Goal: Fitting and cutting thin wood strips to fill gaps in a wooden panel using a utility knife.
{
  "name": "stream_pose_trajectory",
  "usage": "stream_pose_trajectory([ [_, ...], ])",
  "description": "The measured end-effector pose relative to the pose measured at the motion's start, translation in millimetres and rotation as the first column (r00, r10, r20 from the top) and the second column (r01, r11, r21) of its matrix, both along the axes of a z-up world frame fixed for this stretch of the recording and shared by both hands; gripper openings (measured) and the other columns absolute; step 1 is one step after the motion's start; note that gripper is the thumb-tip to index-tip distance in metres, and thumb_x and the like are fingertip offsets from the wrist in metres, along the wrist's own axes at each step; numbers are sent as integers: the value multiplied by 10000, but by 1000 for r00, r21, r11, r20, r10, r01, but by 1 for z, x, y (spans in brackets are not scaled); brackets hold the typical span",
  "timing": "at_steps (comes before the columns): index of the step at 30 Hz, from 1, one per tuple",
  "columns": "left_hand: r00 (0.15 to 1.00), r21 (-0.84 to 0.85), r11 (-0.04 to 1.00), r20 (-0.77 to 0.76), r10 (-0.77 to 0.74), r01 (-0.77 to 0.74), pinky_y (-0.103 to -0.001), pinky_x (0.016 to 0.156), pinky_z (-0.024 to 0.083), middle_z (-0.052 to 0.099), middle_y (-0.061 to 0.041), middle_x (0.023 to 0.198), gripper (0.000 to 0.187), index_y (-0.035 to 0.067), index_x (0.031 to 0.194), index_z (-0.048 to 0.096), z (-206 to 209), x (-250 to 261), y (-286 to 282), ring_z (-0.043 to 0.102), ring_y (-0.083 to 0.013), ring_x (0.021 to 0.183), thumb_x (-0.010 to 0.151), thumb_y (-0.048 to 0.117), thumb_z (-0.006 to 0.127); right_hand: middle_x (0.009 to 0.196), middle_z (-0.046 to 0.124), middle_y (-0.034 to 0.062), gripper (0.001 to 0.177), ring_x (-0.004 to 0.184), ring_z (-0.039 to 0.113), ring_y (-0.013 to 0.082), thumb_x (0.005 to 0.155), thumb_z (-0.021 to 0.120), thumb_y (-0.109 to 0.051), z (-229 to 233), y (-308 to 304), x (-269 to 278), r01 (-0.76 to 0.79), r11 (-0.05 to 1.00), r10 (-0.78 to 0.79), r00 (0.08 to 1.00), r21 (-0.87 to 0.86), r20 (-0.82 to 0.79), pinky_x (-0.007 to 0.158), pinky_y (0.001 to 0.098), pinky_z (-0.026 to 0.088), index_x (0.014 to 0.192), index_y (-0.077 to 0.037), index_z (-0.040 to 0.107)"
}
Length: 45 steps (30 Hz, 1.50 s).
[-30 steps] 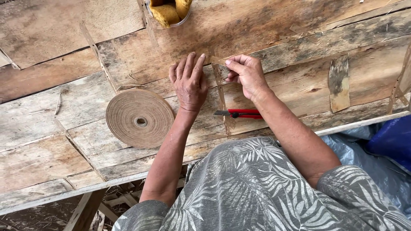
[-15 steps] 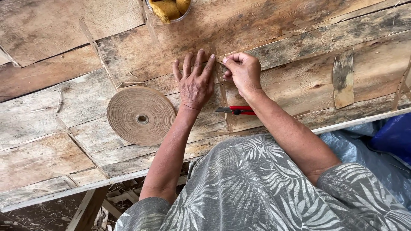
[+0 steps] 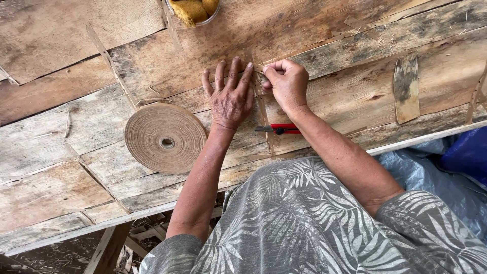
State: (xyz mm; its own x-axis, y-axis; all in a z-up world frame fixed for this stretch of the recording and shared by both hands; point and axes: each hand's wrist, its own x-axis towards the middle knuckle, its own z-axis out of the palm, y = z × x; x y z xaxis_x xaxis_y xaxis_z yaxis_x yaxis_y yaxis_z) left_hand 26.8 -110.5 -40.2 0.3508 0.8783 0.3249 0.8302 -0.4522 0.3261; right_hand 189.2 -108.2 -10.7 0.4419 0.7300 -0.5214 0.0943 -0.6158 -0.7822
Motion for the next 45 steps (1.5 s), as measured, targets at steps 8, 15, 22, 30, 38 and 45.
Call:
stream_pose_trajectory([
  [8, 1000, -11, 1000, -25, -6, 5, -626, 1128, 245, 602, -56, 1433, 384, 284, 1336, 696, -6, 0, -2, 483, -332, 1363, 966, 338, 614, 581, 703, 116, 30, 469, 708, 135, 836, 743, -64, -2, 2, -2, -49, 997, 43, 992, 52, 121, 400, 225, 587, 819, -40, 738],
  [15, 996, -137, 989, -63, -63, 54, -662, 1142, 284, 581, -83, 1495, 444, 263, 1416, 652, 10, -4, 0, 554, -371, 1342, 977, 329, 635, 702, 553, -10, 375, 603, 503, 118, 840, 886, -10, 1, -6, 5, -372, 919, 245, 797, 130, 552, 530, 294, 477, 879, -111, 526],
  [22, 997, -165, 985, -46, -65, 56, -676, 1155, 239, 527, -76, 1548, 467, 241, 1438, 651, 2, -7, -5, 512, -381, 1399, 993, 375, 598, 1181, 740, 206, 382, 1130, 715, 365, 1057, 539, 60, -5, -29, 6, -819, 546, 341, 412, 179, 845, 1037, 495, 552, 1434, 9, 510],
  [30, 998, -122, 991, -3, -57, 56, -671, 1141, 251, 605, -36, 1478, 409, 201, 1430, 650, 5, -6, -4, 505, -355, 1378, 1031, 277, 606, 1395, 673, 168, 522, 1302, 600, 304, 1020, 423, -181, 23, -24, 0, -903, 427, 427, 151, -52, 891, 1165, 492, 374, 1482, 54, 493],
  [38, 999, -120, 992, 21, -40, 42, -648, 1178, 196, 610, -32, 1510, 425, 146, 1511, 572, -10, -11, -11, 457, -328, 1436, 1108, 278, 535, 1528, 582, 128, 494, 1377, 516, 312, 1086, 622, -194, 18, -36, 20, -943, 307, 497, 45, -127, 867, 1204, 569, 305, 1518, 13, 501],
  [45, 996, -124, 989, 58, -71, 77, -667, 1170, 166, 550, -43, 1559, 490, 137, 1506, 606, -19, -12, -10, 394, -337, 1466, 1070, 330, 494, 1589, 538, 49, 567, 1416, 488, 344, 1142, 465, -458, 15, -24, 14, -929, 276, 498, -81, -246, 863, 1169, 642, 260, 1575, -93, 476],
])
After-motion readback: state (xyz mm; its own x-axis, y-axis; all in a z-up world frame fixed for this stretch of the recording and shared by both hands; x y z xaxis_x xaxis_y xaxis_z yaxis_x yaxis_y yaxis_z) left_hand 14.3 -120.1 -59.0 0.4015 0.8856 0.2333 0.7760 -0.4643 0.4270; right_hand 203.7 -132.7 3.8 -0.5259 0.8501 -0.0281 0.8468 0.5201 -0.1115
